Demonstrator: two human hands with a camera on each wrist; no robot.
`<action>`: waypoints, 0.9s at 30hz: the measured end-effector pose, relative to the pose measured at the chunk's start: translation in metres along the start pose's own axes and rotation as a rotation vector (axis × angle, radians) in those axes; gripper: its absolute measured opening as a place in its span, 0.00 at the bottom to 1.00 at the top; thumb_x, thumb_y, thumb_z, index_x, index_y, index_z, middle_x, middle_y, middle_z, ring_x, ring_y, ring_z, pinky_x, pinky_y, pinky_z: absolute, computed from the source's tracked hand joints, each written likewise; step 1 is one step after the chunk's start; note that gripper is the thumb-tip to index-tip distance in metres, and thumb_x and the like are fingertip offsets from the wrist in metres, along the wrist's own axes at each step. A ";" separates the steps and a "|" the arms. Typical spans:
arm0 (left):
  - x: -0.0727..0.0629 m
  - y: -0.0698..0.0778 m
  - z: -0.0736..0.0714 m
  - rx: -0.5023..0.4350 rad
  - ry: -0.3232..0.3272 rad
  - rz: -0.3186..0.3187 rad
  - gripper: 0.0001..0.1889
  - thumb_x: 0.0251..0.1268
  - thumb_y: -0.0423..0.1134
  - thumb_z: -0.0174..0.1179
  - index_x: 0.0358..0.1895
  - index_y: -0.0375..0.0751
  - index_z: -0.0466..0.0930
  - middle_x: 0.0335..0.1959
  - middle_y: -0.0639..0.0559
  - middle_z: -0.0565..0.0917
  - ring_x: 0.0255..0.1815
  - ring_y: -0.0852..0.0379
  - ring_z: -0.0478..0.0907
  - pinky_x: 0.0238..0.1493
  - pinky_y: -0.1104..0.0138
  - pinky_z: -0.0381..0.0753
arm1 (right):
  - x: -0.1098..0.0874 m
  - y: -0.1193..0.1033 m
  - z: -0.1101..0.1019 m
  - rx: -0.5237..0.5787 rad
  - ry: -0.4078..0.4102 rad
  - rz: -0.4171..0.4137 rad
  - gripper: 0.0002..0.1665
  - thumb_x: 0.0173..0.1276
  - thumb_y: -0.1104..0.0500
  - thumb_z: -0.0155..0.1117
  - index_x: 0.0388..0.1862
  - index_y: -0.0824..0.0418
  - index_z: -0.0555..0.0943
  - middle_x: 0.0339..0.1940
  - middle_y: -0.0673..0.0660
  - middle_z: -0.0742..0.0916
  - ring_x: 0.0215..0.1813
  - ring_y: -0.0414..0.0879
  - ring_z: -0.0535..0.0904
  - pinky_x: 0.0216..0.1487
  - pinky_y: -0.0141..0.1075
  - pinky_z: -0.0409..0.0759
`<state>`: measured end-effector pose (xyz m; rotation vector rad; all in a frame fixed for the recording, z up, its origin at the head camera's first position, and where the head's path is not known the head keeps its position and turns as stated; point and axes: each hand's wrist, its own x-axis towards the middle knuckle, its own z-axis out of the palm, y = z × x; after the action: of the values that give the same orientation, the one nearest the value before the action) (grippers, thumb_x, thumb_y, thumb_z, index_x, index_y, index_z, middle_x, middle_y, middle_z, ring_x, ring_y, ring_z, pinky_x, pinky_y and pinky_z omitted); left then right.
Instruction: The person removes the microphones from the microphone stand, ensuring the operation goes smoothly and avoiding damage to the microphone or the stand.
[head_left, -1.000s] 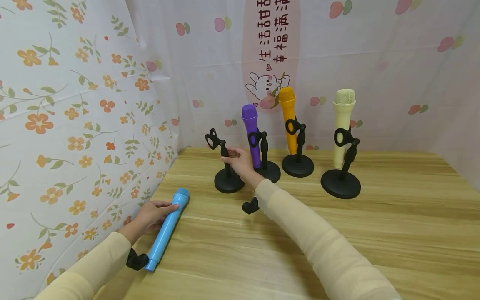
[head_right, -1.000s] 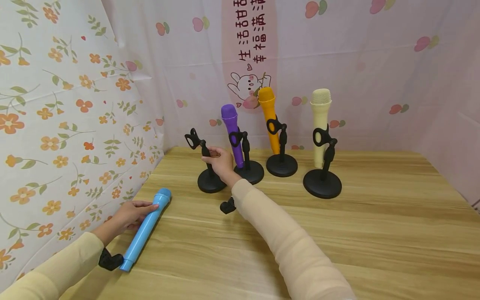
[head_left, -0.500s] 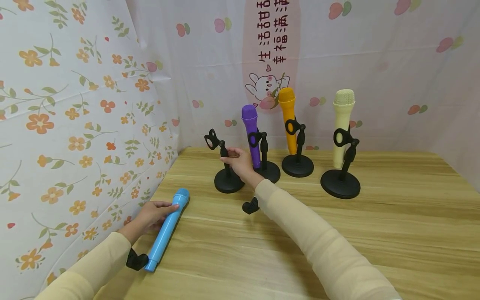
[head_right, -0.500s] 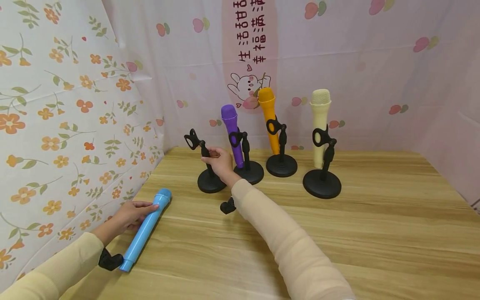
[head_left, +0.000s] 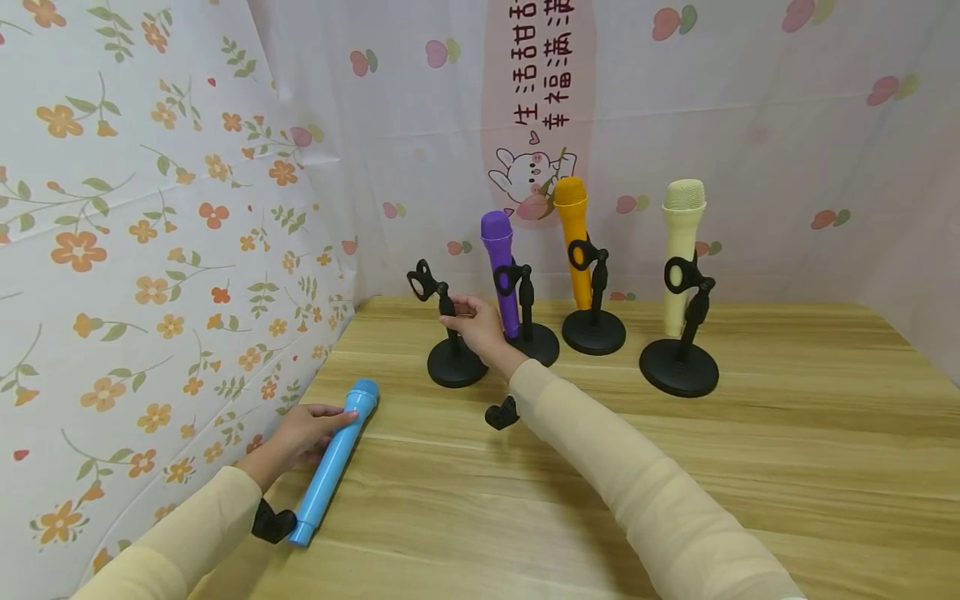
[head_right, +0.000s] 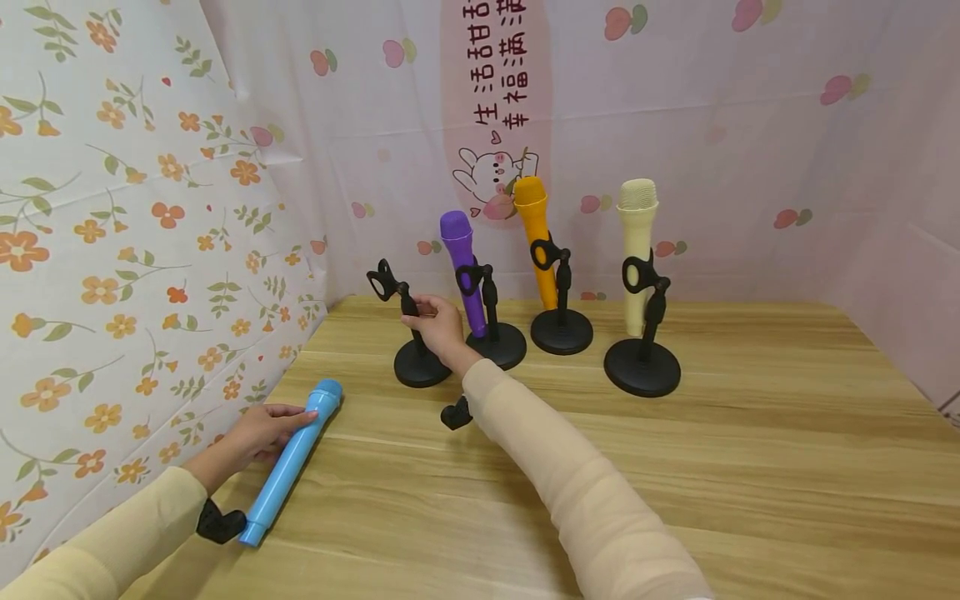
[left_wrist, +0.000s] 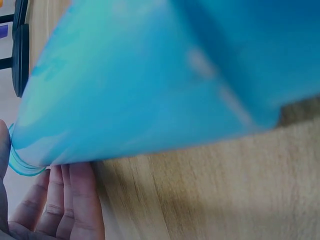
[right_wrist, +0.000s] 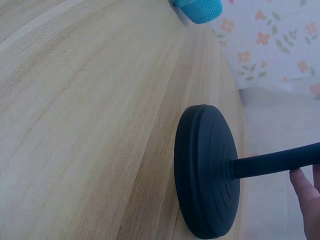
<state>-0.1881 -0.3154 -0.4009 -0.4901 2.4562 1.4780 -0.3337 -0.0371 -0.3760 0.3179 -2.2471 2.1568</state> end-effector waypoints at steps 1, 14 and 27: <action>0.000 0.000 0.000 -0.005 -0.002 -0.001 0.40 0.58 0.54 0.69 0.64 0.27 0.69 0.42 0.42 0.81 0.36 0.52 0.81 0.36 0.56 0.84 | 0.000 0.000 0.000 -0.003 0.000 0.000 0.23 0.62 0.63 0.71 0.57 0.63 0.80 0.49 0.59 0.85 0.50 0.50 0.82 0.53 0.41 0.80; 0.001 0.001 -0.002 -0.006 -0.004 -0.015 0.38 0.58 0.54 0.69 0.63 0.28 0.70 0.42 0.42 0.81 0.36 0.52 0.81 0.36 0.55 0.84 | 0.000 0.000 -0.002 0.006 -0.011 -0.006 0.25 0.63 0.63 0.71 0.59 0.61 0.78 0.50 0.60 0.85 0.51 0.50 0.82 0.48 0.40 0.81; -0.003 0.004 -0.007 -0.003 -0.014 -0.006 0.35 0.61 0.53 0.66 0.62 0.28 0.71 0.44 0.42 0.83 0.36 0.53 0.83 0.38 0.55 0.84 | -0.003 -0.002 -0.012 0.002 -0.013 -0.048 0.24 0.63 0.65 0.69 0.59 0.64 0.78 0.51 0.61 0.85 0.54 0.52 0.82 0.52 0.40 0.80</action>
<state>-0.1876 -0.3197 -0.3932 -0.4855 2.4395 1.4784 -0.3319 -0.0250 -0.3742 0.3832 -2.2205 2.1398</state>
